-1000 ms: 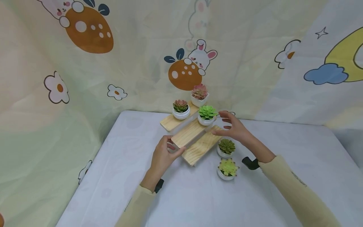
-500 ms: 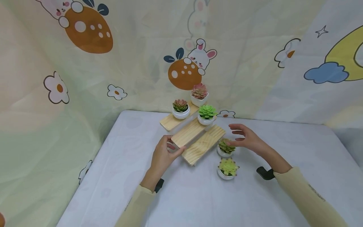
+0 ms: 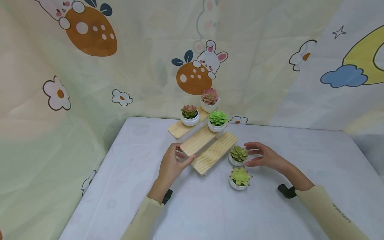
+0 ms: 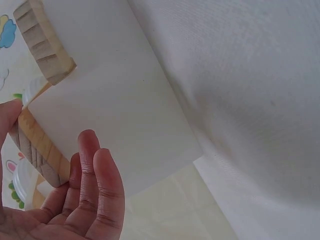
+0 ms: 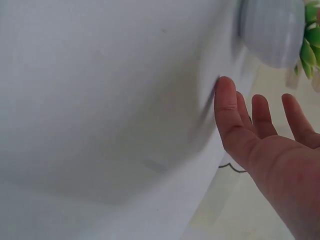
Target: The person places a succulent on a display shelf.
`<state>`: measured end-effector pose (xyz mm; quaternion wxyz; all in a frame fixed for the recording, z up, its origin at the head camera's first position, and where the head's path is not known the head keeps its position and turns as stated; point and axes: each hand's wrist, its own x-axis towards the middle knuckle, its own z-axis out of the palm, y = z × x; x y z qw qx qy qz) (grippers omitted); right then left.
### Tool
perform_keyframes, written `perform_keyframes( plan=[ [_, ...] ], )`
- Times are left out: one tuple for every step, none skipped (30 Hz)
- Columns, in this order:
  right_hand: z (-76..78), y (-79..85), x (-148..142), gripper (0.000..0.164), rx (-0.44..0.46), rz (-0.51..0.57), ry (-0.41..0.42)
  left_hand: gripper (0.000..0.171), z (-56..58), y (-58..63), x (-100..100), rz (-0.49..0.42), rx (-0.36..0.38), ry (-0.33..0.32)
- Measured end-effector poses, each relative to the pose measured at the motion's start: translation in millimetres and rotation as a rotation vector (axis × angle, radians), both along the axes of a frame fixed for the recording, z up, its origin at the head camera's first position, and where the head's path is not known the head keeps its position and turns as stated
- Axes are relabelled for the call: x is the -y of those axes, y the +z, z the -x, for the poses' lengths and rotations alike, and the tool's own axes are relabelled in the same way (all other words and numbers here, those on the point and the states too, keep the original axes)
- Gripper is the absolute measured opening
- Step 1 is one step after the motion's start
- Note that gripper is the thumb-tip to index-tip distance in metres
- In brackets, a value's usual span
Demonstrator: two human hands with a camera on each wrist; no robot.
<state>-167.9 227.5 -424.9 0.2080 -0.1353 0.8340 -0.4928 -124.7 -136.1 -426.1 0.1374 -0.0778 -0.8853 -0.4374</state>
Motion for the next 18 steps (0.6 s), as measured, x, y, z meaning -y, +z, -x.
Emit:
perform_keyframes(
  plan=[
    [-0.5,-1.2,2,0.080,-0.002,0.001,0.010,0.057,0.1,-0.3,0,0.003,-0.003,0.001],
    [-1.0,-2.1,3,0.080,-0.006,0.001,0.018,0.057,-0.1,-0.3,0,0.003,-0.006,0.000],
    [-1.2,-3.1,5,0.080,-0.013,-0.002,0.027,0.057,-0.2,-0.2,0,0.003,-0.007,0.001],
    [-1.2,-4.1,7,0.080,-0.016,-0.003,0.030,0.056,-0.1,-0.3,0,0.003,-0.008,0.001],
    [-1.1,-5.1,9,0.079,-0.025,-0.009,0.031,0.056,-0.2,-0.2,0,0.003,-0.010,0.000],
    [-0.9,-5.9,11,0.079,-0.032,-0.014,0.031,0.055,-0.2,0.0,0,0.004,-0.009,-0.001],
    [-0.4,-6.9,12,0.079,-0.040,-0.019,0.031,0.055,-0.2,0.1,0,0.004,-0.008,-0.001],
    [0.2,-8.0,14,0.078,-0.043,-0.024,0.027,0.055,-0.4,0.4,0,0.003,-0.007,-0.002],
    [1.0,-9.2,15,0.078,-0.041,-0.028,0.024,0.055,-0.4,0.4,0,0.003,-0.003,-0.001],
    [1.8,-10.2,16,0.079,-0.037,-0.030,0.021,0.055,-0.4,0.4,0,0.002,-0.001,-0.001],
    [2.6,-11.2,17,0.079,-0.034,-0.037,0.018,0.055,-0.5,0.6,0,0.002,0.001,-0.001],
    [3.3,-12.2,18,0.080,-0.029,-0.041,0.014,0.055,-0.5,0.7,-1,0.000,0.004,-0.001],
    [3.9,-13.2,20,0.081,-0.024,-0.045,0.009,0.055,-0.6,0.8,-1,-0.001,0.006,0.000],
    [4.3,-14.2,21,0.082,-0.021,-0.049,0.002,0.056,-0.5,0.8,-1,-0.003,0.008,0.001],
    [4.6,-15.0,22,0.082,-0.018,-0.048,-0.003,0.055,-0.7,0.9,-1,-0.003,0.009,0.001],
    [4.8,-15.9,22,0.082,-0.016,-0.047,-0.008,0.055,-0.9,1.0,0,-0.002,0.009,0.000],
    [4.7,-16.7,23,0.083,-0.014,-0.046,-0.012,0.056,-0.9,1.0,0,-0.003,0.011,0.002],
    [4.7,-17.4,24,0.082,-0.014,-0.040,-0.015,0.056,-1.0,1.1,0,-0.003,0.013,0.003]
  ],
)
